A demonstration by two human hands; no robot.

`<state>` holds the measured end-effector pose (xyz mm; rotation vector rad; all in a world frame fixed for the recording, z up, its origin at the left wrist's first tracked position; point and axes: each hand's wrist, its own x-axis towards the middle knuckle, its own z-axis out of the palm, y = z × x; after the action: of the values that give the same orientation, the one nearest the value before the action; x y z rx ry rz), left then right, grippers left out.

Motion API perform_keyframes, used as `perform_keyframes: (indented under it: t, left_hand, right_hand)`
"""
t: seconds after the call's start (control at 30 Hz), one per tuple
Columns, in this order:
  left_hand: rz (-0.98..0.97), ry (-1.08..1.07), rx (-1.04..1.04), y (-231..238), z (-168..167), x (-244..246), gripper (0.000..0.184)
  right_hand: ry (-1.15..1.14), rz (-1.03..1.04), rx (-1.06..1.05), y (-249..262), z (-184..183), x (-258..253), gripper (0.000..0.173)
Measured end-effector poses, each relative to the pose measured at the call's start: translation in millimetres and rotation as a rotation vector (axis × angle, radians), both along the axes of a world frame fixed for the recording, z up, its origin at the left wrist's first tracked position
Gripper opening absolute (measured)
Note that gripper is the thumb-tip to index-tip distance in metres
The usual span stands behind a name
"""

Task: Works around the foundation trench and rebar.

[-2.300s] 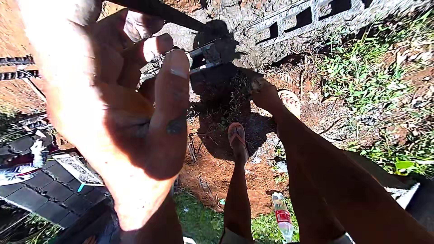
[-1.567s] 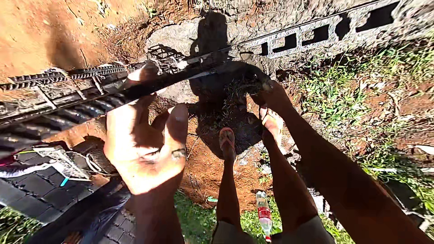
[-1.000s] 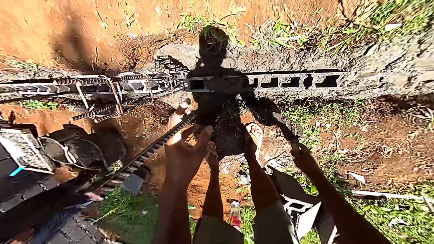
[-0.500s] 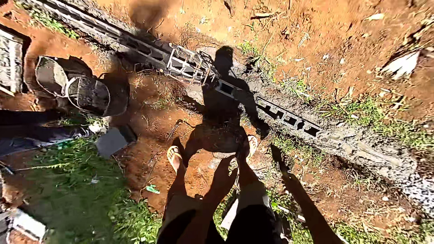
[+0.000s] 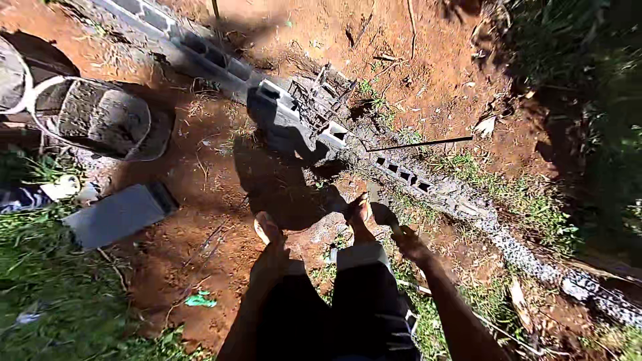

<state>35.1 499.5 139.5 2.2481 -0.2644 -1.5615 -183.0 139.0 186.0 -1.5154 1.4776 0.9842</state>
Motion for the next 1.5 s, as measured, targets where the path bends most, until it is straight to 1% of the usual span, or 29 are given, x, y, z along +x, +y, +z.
perform_keyframes:
  t: [0.1, 0.17, 0.23, 0.3, 0.37, 0.43, 0.47, 0.53, 0.6, 0.67, 0.7, 0.8, 0.9, 1.0, 1.03, 1.1, 1.13, 1.2, 1.27, 1.33, 1.37, 1.43, 1.47, 1.5]
  left_hand:
    - [0.032, -0.073, 0.013, 86, 22, 50, 0.045]
    - [0.028, -0.094, 0.082, 137, 32, 69, 0.045]
    - [0.039, -0.083, 0.187, 177, 43, 79, 0.045]
    - [0.095, -0.051, 0.246, 202, 57, 74, 0.047]
    - [0.212, -0.005, 0.235, 205, 65, 60, 0.049]
    - [0.338, 0.008, 0.21, 188, 77, 52, 0.05]
    - [0.385, -0.021, 0.212, 178, 82, 54, 0.048]
    - [0.454, -0.121, 0.246, 162, 93, 70, 0.048]
    - [0.467, -0.197, 0.249, 160, 97, 97, 0.051]
    - [0.389, -0.213, 0.279, 167, 87, 118, 0.059]
    - [0.335, -0.197, 0.314, 174, 77, 126, 0.064]
    - [0.206, -0.078, 0.445, 199, 31, 144, 0.076]
    - [0.11, -0.031, 0.489, 233, -29, 174, 0.078]
    - [0.073, 0.028, 0.459, 273, -70, 240, 0.076]
    - [0.083, 0.055, 0.452, 289, -74, 253, 0.075]
    - [0.114, 0.107, 0.433, 320, -70, 267, 0.074]
    - [0.129, 0.13, 0.43, 332, -69, 277, 0.074]
    - [0.161, 0.174, 0.424, 354, -70, 294, 0.077]
    - [0.179, 0.173, 0.411, 371, -74, 307, 0.079]
    - [0.206, 0.183, 0.41, 376, -69, 334, 0.076]
    - [0.215, 0.278, 0.437, 370, -59, 368, 0.073]
    - [0.282, 0.636, 0.526, 344, -35, 479, 0.068]
    - [0.3, 0.729, 0.56, 340, -33, 513, 0.067]
    - [0.306, 0.743, 0.563, 346, -37, 516, 0.067]
  right_hand:
    - [-0.069, 0.049, 0.01, 62, 5, 42, 0.048]
    - [-0.091, 0.125, 0.024, 100, 1, 76, 0.047]
    - [-0.18, 0.151, 0.079, 135, -10, 107, 0.046]
    - [-0.257, 0.181, 0.143, 167, -23, 131, 0.045]
    - [-0.282, 0.214, 0.23, 190, -36, 153, 0.046]
    - [-0.268, 0.275, 0.326, 208, -51, 174, 0.048]
    - [-0.277, 0.301, 0.348, 216, -62, 184, 0.049]
    - [-0.309, 0.365, 0.334, 227, -83, 202, 0.052]
    - [-0.328, 0.401, 0.324, 233, -86, 236, 0.054]
    - [-0.337, 0.443, 0.298, 245, -90, 276, 0.05]
    - [-0.34, 0.472, 0.276, 252, -94, 298, 0.049]
    - [-0.359, 0.579, 0.23, 270, -113, 372, 0.052]
    - [-0.378, 0.718, 0.197, 296, -137, 458, 0.06]
    - [-0.429, 0.81, 0.123, 335, -176, 556, 0.058]
    - [-0.426, 0.837, 0.109, 351, -192, 588, 0.056]
    - [-0.416, 0.886, 0.091, 383, -226, 642, 0.053]
    - [-0.438, 0.909, 0.06, 397, -247, 669, 0.048]
    - [-0.517, 0.994, -0.002, 422, -286, 718, 0.044]
    - [-0.477, 1.084, -0.043, 445, -315, 766, 0.048]
    - [-0.417, 1.137, -0.084, 467, -337, 811, 0.052]
    - [-0.385, 1.154, -0.106, 478, -347, 828, 0.053]
    - [-0.33, 1.153, -0.138, 501, -367, 853, 0.056]
    - [-0.309, 1.153, -0.149, 515, -377, 858, 0.057]
    - [-0.284, 1.149, -0.153, 531, -385, 859, 0.058]
